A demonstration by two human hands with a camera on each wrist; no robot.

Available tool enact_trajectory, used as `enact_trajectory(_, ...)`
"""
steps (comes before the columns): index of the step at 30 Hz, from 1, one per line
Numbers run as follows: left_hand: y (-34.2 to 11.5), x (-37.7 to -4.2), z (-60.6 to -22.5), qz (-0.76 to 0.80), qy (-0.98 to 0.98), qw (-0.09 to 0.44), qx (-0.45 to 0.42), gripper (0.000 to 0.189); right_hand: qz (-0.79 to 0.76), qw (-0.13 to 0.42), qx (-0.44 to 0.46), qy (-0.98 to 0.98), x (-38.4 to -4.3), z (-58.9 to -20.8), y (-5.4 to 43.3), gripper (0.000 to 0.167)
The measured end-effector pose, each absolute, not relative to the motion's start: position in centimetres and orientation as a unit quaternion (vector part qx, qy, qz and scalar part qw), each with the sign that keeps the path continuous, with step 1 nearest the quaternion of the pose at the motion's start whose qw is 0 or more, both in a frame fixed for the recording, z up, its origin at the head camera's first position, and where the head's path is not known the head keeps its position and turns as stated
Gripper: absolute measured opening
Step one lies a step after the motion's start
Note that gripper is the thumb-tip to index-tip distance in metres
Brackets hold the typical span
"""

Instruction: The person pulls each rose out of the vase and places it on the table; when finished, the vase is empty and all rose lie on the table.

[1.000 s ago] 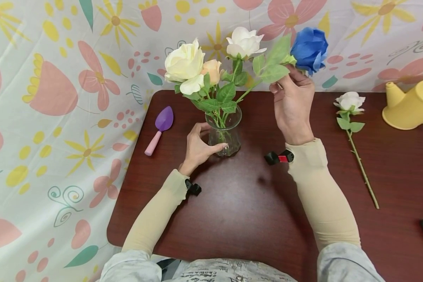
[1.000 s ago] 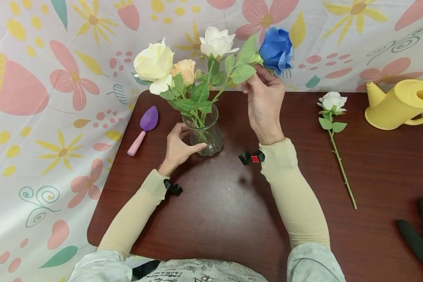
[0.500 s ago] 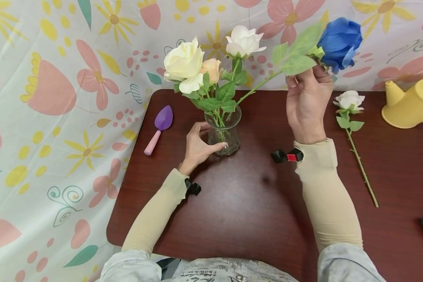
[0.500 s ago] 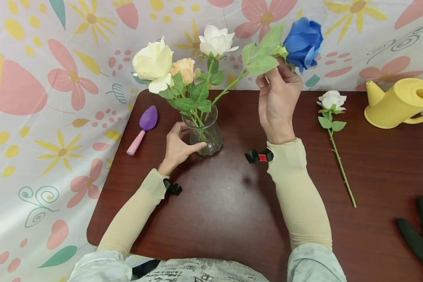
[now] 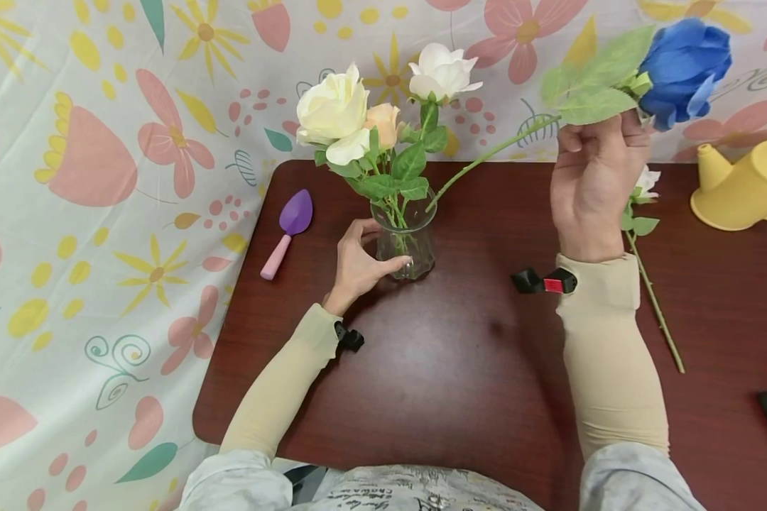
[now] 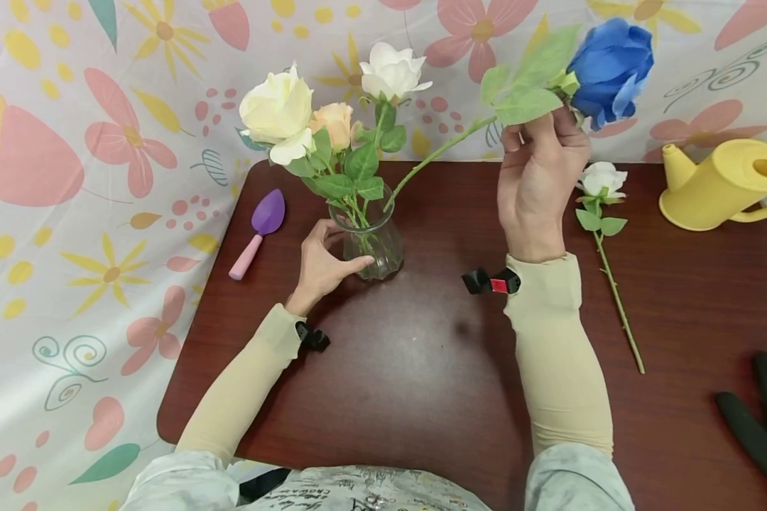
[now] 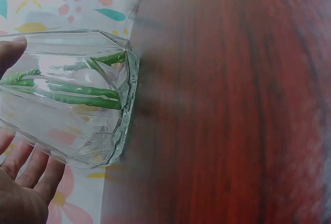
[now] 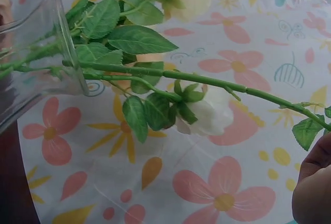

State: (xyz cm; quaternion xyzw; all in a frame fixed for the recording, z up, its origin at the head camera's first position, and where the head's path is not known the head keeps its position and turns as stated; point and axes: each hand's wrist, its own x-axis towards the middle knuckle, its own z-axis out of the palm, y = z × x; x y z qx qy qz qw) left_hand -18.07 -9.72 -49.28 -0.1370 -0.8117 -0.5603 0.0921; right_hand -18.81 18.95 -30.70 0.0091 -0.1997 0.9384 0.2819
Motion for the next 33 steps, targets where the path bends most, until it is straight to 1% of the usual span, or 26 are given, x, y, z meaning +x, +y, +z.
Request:
enact_trajectory(2,-9.7,-18.1,-49.3,-0.561,-0.811,0.092,-0.137,0.073,0.936,0.289,0.008,-0.2,-18.7,-30.6,19.3,0.019)
enact_trajectory(5,-9.7,-18.1,-49.3,-0.563,-0.81,0.091,-0.137,0.074,0.945,0.279,-0.004,-0.171,-18.4,-30.4,20.0,0.015)
enact_trajectory(8,-9.7,-18.2,-49.3,-0.565,-0.809,0.092,-0.137,0.074,0.938,0.296,-0.002,-0.18,-18.1,-30.3,20.4,0.015)
enact_trajectory(13,-9.8,-18.1,-49.2,-0.562,-0.811,0.088,-0.134,0.074,0.936,0.311,-0.02,-0.165,-17.8,-30.2,21.5,0.014)
enact_trajectory(15,-9.8,-18.0,-49.2,-0.562,-0.812,0.087,-0.134,0.074,0.938,0.309,-0.033,-0.153,-17.7,-30.3,22.1,0.013)
enact_trajectory(22,-9.7,-18.0,-49.2,-0.564,-0.81,0.09,-0.136,0.074,0.927,0.326,-0.057,-0.178,-17.8,-31.6,24.1,0.016)
enact_trajectory(27,-9.7,-18.0,-49.2,-0.565,-0.808,0.091,-0.137,0.074,0.916,0.336,-0.055,-0.211,-17.8,-32.9,25.2,0.017)
enact_trajectory(33,-9.7,-18.0,-49.2,-0.567,-0.807,0.09,-0.139,0.074,0.902,0.346,-0.062,-0.251,-18.0,-34.6,26.6,0.015)
